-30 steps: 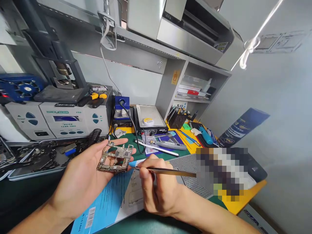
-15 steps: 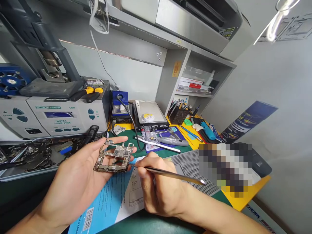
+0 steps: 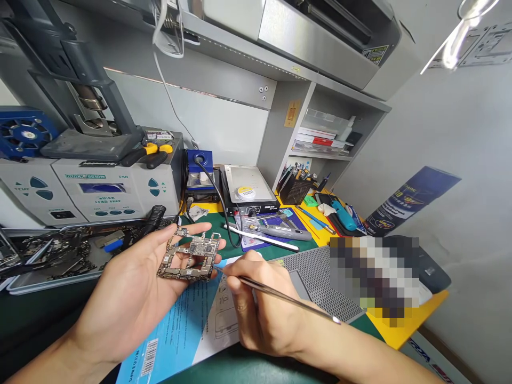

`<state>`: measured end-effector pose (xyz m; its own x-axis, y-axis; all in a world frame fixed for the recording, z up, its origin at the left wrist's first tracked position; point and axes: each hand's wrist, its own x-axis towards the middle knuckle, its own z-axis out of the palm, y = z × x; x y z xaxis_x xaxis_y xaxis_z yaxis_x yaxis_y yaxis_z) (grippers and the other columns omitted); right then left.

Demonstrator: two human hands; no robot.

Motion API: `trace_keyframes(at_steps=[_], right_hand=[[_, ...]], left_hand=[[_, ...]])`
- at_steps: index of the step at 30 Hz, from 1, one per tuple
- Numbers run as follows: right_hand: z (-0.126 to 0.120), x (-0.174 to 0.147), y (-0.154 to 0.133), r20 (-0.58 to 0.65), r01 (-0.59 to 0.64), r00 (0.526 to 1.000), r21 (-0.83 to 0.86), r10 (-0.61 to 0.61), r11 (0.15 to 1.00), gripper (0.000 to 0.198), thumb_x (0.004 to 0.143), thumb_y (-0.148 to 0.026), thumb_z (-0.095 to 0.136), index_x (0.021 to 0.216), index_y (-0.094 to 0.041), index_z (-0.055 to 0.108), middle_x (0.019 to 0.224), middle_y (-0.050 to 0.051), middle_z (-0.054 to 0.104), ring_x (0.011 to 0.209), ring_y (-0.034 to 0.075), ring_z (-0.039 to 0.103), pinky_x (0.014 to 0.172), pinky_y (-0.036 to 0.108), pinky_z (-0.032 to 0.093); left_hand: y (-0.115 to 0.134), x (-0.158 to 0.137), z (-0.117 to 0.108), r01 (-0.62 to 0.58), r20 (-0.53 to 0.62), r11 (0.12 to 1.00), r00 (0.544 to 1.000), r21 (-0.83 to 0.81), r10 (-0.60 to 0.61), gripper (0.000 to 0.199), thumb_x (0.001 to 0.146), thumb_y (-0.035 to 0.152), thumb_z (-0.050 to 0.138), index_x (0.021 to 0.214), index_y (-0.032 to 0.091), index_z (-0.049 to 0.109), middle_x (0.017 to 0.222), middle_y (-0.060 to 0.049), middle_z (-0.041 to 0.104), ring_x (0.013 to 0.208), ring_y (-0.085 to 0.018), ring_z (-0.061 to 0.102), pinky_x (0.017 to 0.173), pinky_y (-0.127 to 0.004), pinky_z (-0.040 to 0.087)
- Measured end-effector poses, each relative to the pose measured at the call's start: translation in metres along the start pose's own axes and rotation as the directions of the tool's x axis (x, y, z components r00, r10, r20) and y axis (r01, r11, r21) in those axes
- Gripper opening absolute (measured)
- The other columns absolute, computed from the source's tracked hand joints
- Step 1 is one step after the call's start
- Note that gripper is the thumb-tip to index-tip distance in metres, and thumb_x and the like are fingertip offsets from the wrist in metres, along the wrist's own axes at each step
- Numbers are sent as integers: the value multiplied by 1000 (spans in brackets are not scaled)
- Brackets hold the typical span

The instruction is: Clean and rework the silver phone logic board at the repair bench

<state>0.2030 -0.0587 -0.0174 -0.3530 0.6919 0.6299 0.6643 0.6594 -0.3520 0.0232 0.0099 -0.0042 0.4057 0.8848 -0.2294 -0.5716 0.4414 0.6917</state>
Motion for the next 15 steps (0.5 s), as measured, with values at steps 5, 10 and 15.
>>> trace_keyframes(at_steps=[5,10,15], right_hand=[[-5,7,-4,-8,87,996,-56,-87,995,25,89,-2,43,108,-17,42,81,5,56,67,17,56,57,30,52],[-7,9,-6,11,74,997,-24,-73,997,26,89,-1,44,110,-17,42,82,5,56,67,16,57,59,29,53],[1,2,0,-104,86,992,136,-72,987,37,87,1,45,119,-18,44,87,4,56,70,15,57,59,29,51]], left_hand=[[6,-2,4,27,36,1000,999,-1,-27,38,94,28,44,114,6,67,97,-18,73,84,-26,69,76,-38,57],[8,-1,2,25,41,1000,999,1,-25,38,94,26,43,116,5,64,101,-20,72,85,-27,69,76,-40,57],[9,2,1,64,14,998,998,-29,-63,39,94,26,42,118,4,62,101,-22,71,83,-29,70,73,-43,58]])
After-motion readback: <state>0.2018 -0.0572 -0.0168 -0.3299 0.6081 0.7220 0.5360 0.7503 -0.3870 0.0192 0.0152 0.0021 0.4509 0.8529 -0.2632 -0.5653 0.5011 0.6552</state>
